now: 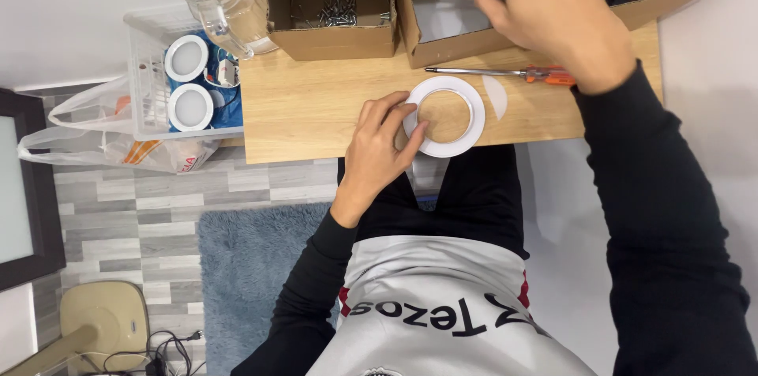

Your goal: Assembling small circular LED light fixtures by fitting together plastic rings, heat sinks, and diffusers.

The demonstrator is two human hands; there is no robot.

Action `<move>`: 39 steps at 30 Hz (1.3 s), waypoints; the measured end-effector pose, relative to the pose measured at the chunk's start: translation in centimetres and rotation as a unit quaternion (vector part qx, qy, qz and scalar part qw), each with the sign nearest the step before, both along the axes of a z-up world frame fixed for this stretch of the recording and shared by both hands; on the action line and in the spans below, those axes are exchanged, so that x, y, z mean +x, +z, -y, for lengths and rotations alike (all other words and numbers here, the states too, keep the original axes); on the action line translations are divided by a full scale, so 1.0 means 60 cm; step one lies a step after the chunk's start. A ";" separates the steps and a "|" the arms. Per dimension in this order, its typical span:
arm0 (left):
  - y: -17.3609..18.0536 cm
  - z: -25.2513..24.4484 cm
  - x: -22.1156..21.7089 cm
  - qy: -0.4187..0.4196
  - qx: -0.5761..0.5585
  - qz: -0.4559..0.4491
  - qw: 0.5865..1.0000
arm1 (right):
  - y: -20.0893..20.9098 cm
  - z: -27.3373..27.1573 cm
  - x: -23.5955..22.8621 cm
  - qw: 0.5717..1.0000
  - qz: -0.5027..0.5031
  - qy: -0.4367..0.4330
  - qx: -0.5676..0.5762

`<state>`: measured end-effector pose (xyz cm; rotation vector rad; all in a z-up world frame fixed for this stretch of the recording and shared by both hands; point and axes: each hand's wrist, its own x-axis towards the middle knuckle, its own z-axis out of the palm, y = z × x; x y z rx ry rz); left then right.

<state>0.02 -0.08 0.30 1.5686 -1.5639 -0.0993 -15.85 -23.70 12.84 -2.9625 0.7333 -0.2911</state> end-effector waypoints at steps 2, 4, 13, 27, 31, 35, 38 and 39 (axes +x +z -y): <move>0.002 0.001 0.000 -0.001 -0.001 -0.009 1.000 | 0.008 -0.014 -0.023 0.996 0.079 0.036 -0.020; 0.004 0.000 0.002 -0.011 0.001 -0.028 1.000 | 0.018 -0.039 -0.045 0.989 0.139 0.054 -0.014; 0.090 -0.004 -0.006 -0.047 -0.061 -0.057 0.995 | -0.042 -0.161 -0.093 0.909 0.355 0.001 0.217; 0.044 0.044 -0.025 -0.114 -0.035 -0.069 0.990 | -0.156 -0.187 -0.081 0.787 0.435 -0.066 0.432; 0.029 0.051 -0.014 -0.129 -0.029 -0.097 0.987 | -0.173 -0.173 -0.099 0.819 0.432 -0.065 0.372; 0.005 0.055 -0.003 -0.128 -0.011 -0.092 0.987 | -0.209 -0.139 -0.135 0.847 0.436 -0.072 0.295; 0.006 0.051 0.001 -0.129 0.011 -0.095 0.987 | -0.225 -0.136 -0.146 0.840 0.434 -0.091 0.314; 0.006 0.051 0.004 -0.129 0.011 -0.096 0.987 | -0.226 -0.134 -0.143 0.840 0.433 -0.092 0.314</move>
